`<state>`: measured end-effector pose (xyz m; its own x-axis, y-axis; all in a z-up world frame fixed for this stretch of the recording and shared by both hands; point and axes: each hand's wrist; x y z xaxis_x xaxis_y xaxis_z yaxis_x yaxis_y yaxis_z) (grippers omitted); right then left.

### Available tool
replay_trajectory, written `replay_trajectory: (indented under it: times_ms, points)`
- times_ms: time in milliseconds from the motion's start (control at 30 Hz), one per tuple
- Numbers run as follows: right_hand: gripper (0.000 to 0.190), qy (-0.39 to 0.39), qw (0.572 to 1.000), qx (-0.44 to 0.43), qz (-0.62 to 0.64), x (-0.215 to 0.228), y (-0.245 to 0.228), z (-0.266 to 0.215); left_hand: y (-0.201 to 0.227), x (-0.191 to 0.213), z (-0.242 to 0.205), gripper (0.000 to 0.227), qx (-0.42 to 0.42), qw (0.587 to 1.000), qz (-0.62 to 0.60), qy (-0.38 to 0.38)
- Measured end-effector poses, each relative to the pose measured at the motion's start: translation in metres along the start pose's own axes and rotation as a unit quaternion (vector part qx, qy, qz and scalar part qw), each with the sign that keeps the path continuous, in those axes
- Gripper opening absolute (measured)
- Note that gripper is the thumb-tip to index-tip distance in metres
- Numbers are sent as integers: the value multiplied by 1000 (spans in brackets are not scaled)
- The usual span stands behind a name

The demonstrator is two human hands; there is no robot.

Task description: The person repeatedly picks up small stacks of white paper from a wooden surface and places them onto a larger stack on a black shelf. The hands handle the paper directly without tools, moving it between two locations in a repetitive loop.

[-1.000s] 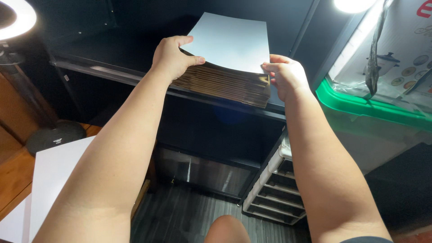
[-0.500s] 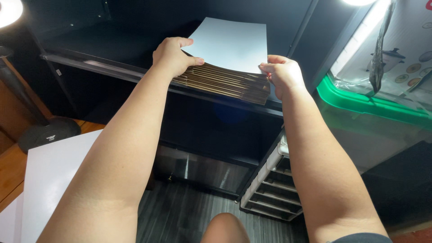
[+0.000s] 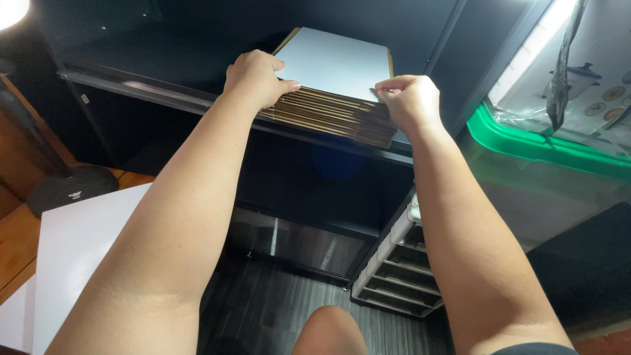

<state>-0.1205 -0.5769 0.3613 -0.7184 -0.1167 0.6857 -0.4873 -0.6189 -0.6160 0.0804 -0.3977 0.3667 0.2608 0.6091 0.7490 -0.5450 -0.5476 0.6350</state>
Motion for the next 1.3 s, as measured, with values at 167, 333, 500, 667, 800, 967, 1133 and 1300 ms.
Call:
replay_trajectory:
  times_ms: [167,333,500,667,800,967,1133,1300]
  points:
    - [33,-39,996,-3,-74,10,-8,-11,-4,0,-1,64,-29,999,14,11]
    - [32,-26,994,36,-98,-1,6,1,-11,-6,2,58,-71,997,13,39]
    - [31,-1,992,68,-108,-7,9,0,-16,-9,-1,53,-81,995,-45,46]
    - [29,-6,993,41,-114,-5,3,-6,-33,-17,14,45,-179,982,-29,57]
    - [22,-13,992,59,-112,-2,2,-10,-36,-19,15,43,-200,978,-16,59]
    - [22,2,986,96,-135,-9,16,1,-39,-21,19,40,-200,978,-4,66]
    - [21,18,985,103,-136,-12,17,2,-40,-24,19,40,-189,979,-25,76]
    - [20,22,983,106,-145,-13,17,1,-40,-23,17,33,-162,982,-53,76]
Point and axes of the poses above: each hand's wrist, its own z-axis towards the middle knuckle, its own x-axis out of the back of the hand, y = z × x, and after that the axes turned 7 degrees about -z, right-handed
